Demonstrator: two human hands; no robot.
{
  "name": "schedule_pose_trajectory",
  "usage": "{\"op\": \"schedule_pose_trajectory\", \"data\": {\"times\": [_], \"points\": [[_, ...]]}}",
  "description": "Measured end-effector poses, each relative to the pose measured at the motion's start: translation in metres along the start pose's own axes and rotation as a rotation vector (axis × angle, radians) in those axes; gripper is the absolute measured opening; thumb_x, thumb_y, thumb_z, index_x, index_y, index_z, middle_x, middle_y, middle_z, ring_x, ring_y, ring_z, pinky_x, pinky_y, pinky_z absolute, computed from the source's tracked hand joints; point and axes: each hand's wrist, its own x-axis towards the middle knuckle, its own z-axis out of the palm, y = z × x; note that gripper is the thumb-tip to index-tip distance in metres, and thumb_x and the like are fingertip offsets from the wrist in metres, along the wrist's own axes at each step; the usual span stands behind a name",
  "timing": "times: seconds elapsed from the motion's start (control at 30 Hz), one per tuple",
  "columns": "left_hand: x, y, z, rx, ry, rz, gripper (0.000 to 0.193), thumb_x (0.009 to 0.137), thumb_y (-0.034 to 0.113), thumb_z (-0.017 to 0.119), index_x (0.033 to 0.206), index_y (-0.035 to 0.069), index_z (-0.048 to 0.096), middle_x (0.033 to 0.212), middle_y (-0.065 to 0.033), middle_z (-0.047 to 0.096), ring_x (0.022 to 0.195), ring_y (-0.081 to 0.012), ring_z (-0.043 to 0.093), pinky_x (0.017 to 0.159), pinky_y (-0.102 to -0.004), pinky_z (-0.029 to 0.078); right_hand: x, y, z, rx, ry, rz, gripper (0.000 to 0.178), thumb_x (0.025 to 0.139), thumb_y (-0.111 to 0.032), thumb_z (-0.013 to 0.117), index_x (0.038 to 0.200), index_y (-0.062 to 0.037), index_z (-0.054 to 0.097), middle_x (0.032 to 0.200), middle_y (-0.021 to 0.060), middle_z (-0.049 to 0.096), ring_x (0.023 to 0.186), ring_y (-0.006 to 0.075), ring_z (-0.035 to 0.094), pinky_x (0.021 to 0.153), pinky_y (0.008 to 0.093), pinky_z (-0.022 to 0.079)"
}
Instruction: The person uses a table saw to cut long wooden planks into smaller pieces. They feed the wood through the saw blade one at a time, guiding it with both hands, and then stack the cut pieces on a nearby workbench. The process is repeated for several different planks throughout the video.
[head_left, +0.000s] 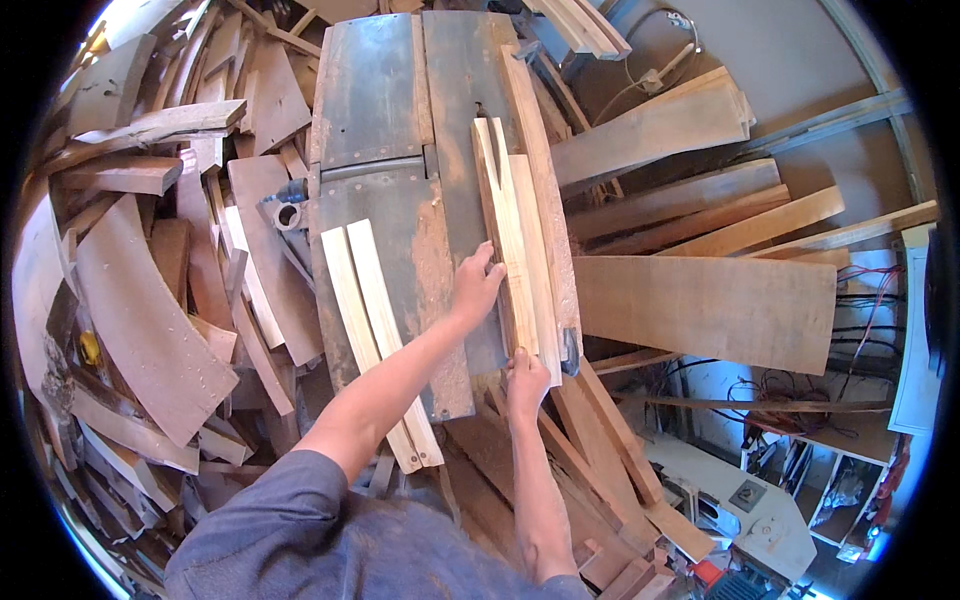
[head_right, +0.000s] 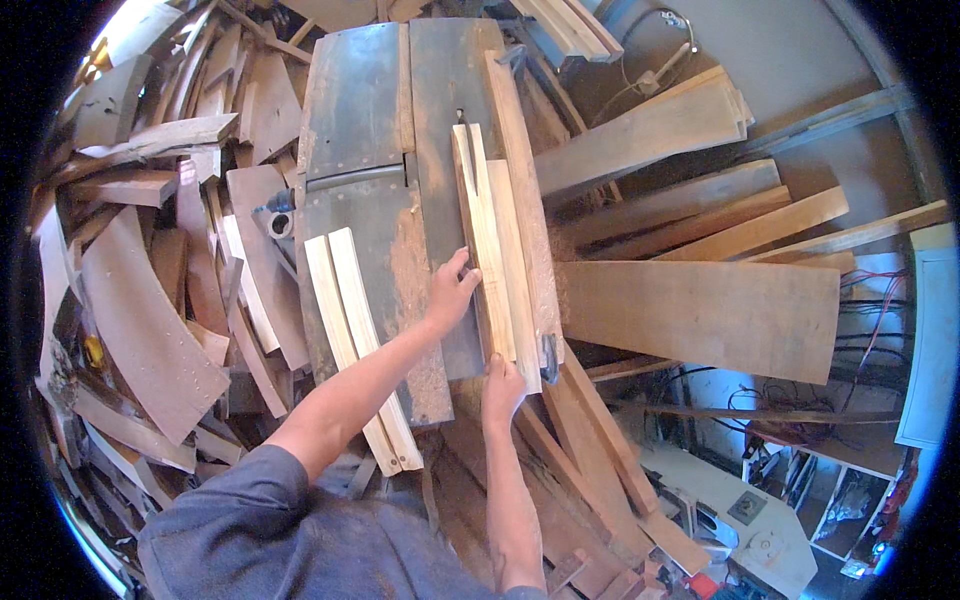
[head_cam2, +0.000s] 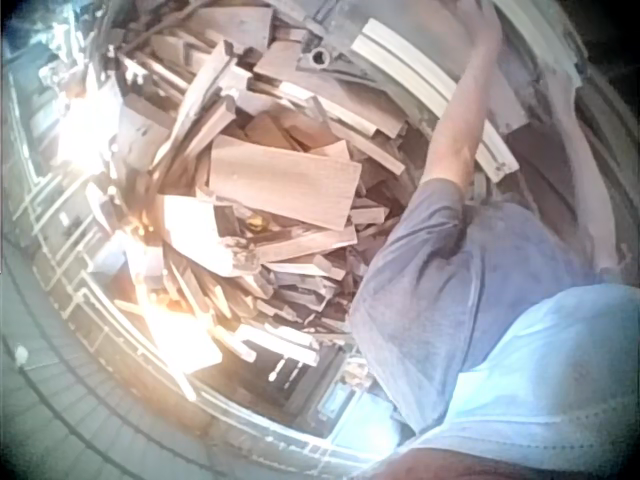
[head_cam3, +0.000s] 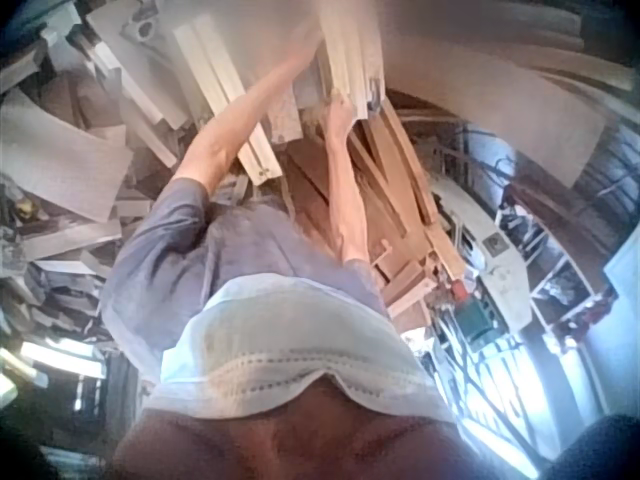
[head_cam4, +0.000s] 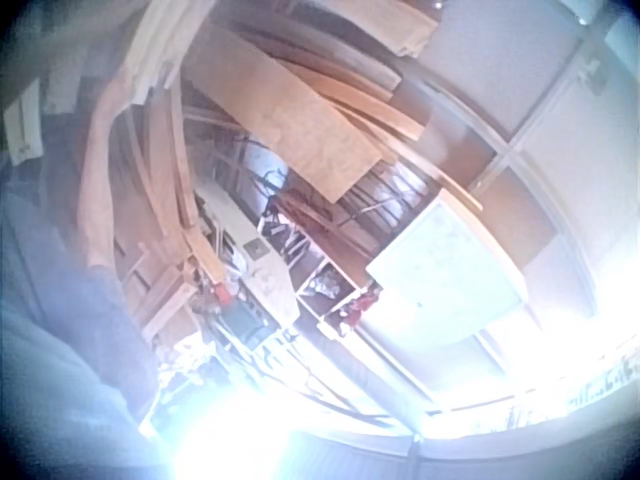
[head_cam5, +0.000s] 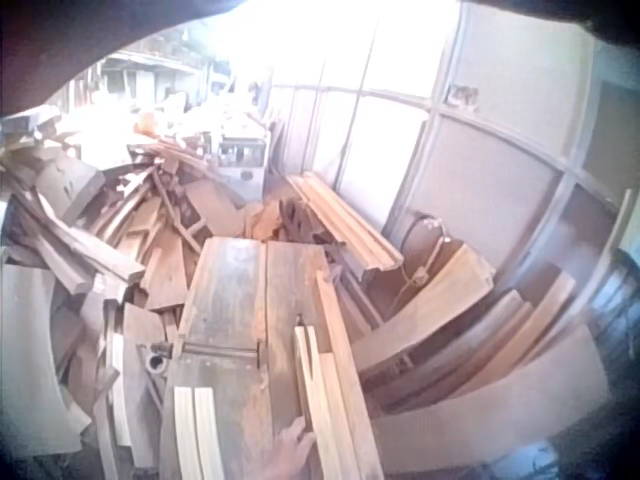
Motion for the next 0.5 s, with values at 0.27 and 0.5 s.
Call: {"op": "schedule_pose_trajectory", "data": {"times": [0.27, 0.5], "points": [[0.014, 0.001, -0.015, 0.128, -0.137, 0.068, 0.049, 0.089, 0.012, 0.07, 0.133, -0.006, 0.057, 0.105, -0.0235, 0.069, 0.092, -0.0309, 0.065, 0.085, -0.0421, 0.052, 0.006, -0.029, 0.01, 0.065, 0.017, 0.048, 0.043, 0.102, -0.029, 0.059, 0.071, 0.0003, 0.062, 0.058, -0.0004, 0.05, 0.051, 0.0088, 0.044, 0.048, 0.0299, 0.033], [-0.033, 0.009, -0.054, 0.489, -0.467, 0.482, 0.059, 0.076, 0.02, 0.084, 0.125, 0.0, 0.057, 0.148, -0.0218, 0.049, 0.13, -0.0414, 0.051, 0.106, -0.0483, 0.044, 0.014, -0.047, 0.018, 0.099, -0.003, 0.044, 0.044, 0.102, -0.029, 0.06, 0.07, 0.0006, 0.062, 0.058, 0.002, 0.052, 0.055, 0.0114, 0.049, 0.052, 0.0315, 0.038]]}}
